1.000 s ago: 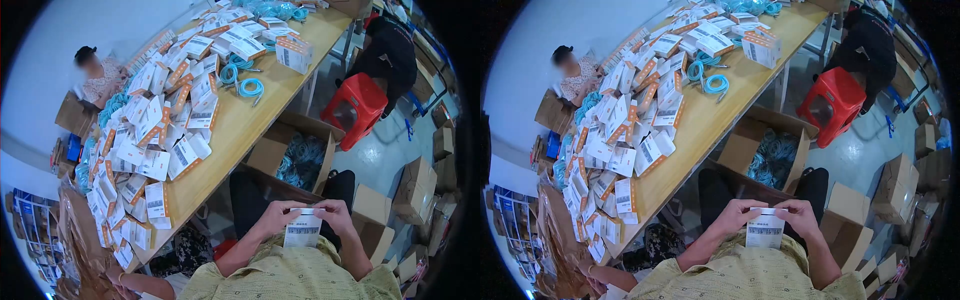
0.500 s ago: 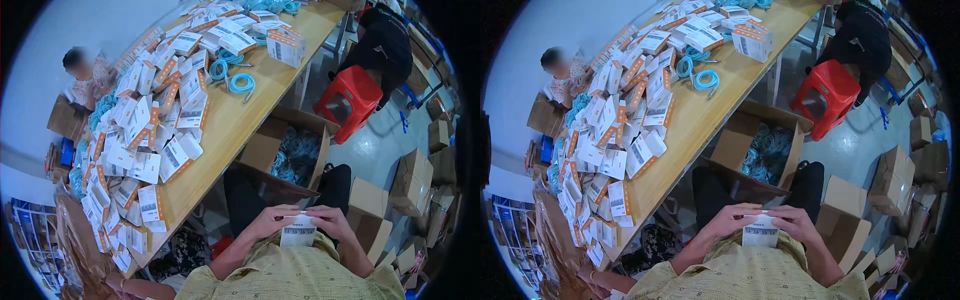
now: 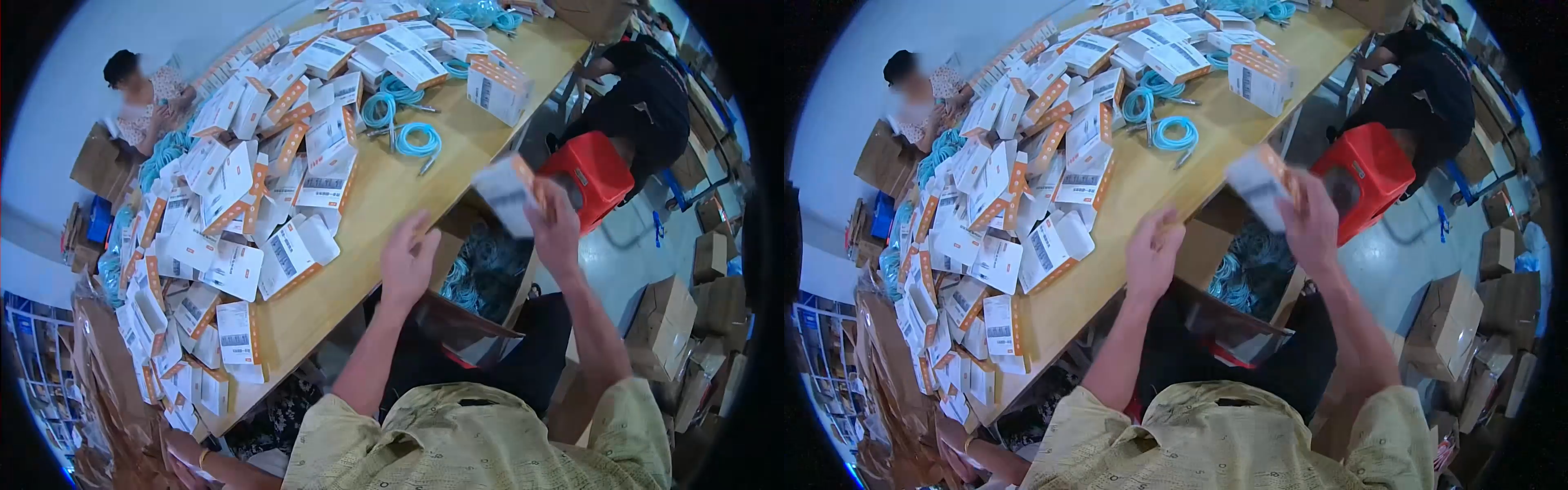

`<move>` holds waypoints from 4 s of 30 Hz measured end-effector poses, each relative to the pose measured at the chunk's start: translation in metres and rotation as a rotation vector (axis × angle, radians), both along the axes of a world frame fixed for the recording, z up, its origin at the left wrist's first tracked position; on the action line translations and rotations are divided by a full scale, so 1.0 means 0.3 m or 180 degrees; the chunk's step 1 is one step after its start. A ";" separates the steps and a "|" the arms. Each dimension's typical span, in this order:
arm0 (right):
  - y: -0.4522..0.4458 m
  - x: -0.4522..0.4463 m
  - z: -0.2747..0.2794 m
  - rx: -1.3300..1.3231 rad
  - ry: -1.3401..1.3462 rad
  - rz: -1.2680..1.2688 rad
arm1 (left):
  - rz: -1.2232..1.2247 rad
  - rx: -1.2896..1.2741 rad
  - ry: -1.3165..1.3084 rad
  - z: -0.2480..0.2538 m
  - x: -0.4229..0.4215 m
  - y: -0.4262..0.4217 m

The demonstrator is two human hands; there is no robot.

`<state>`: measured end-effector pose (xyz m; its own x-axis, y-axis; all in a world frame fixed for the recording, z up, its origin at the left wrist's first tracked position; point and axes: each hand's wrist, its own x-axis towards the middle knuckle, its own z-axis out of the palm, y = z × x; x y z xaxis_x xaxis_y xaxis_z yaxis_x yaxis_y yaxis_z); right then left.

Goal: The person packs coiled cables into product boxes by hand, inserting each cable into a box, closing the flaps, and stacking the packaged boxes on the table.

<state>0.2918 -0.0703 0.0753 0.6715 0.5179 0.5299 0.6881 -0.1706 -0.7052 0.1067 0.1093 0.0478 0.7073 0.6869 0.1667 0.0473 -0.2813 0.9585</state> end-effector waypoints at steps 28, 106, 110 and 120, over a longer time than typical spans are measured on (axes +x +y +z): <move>-0.006 -0.300 0.114 -0.0502 0.0692 0.1193 | -0.0312 -0.0083 -0.0805 0.096 -0.053 -0.172; -0.537 -0.516 -0.060 -0.0716 0.0757 -0.0279 | -0.1203 -0.1148 0.0286 -0.206 -0.392 -0.652; -0.596 -0.603 -0.214 -0.0212 0.2746 0.0170 | -0.1126 -0.1804 0.0168 -0.162 -0.386 -0.625; -0.519 -0.551 -0.266 -0.0404 0.2952 0.0660 | -0.1263 -0.1441 0.0752 -0.330 -0.422 -0.489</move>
